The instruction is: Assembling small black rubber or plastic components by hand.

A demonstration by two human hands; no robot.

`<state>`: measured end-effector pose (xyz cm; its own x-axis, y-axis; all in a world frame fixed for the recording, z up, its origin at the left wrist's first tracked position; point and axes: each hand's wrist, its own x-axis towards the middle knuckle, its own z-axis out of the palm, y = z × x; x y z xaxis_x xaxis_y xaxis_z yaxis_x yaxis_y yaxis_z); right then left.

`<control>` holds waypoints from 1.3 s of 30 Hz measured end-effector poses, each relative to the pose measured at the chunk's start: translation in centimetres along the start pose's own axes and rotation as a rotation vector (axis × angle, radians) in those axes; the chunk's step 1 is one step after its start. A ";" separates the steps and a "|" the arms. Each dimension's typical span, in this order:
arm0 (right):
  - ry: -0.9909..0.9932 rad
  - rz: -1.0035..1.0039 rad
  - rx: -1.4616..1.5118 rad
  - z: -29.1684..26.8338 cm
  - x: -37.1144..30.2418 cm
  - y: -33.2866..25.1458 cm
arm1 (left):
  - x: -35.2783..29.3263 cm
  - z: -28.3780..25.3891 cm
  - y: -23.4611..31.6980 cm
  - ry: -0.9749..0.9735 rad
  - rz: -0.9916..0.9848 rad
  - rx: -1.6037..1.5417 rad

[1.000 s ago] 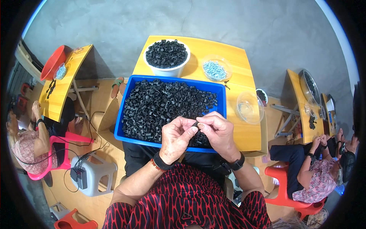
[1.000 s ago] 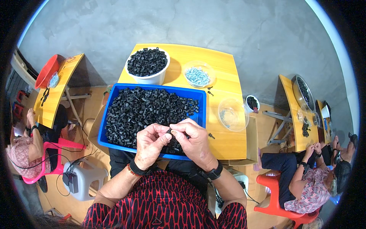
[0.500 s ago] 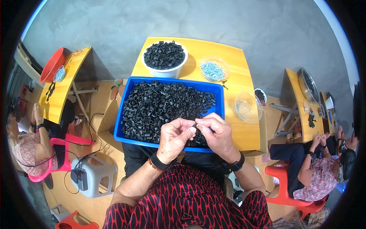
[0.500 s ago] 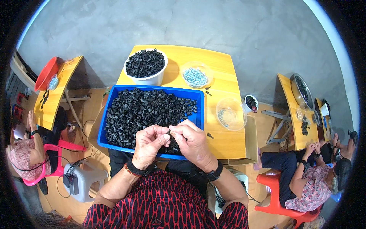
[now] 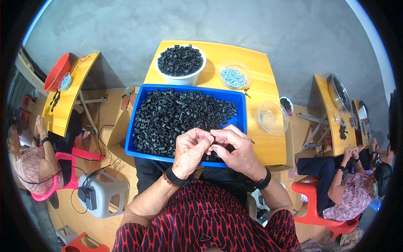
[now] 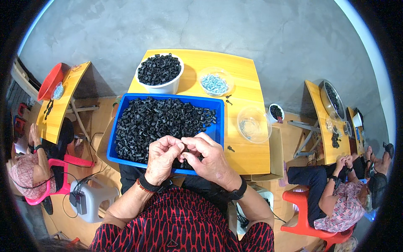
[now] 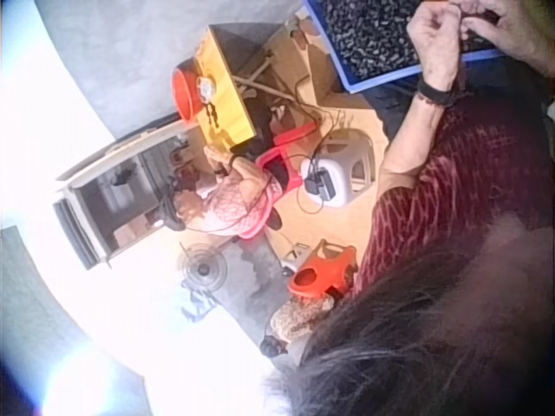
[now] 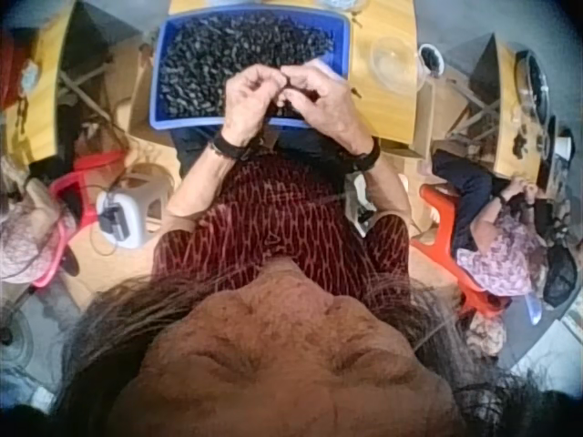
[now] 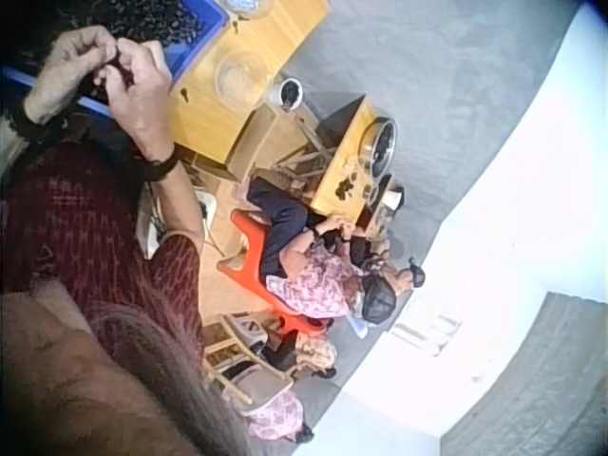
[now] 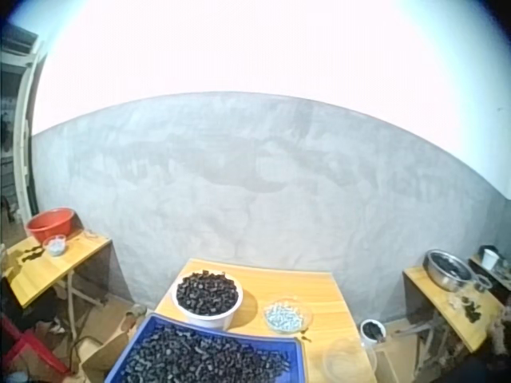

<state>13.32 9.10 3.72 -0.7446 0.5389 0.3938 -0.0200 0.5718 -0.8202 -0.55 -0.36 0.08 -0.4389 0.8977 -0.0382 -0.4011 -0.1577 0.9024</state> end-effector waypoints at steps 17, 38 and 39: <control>-0.098 -0.077 -0.514 0.1 0.3 0.4 | -0.1 0.5 0.1 0.001 -0.010 0.033; -0.093 -0.107 -0.649 0.0 0.1 -0.1 | -0.2 -0.1 -0.5 -0.054 0.080 0.260; -0.096 -0.111 -0.666 0.0 0.1 -0.1 | -0.2 -0.2 -0.6 -0.062 0.134 0.300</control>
<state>13.22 9.10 3.88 -0.8183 0.4154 0.3972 0.2925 0.8959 -0.3345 -0.37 -0.47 -0.56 -0.4185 0.9019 0.1074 -0.0842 -0.1562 0.9841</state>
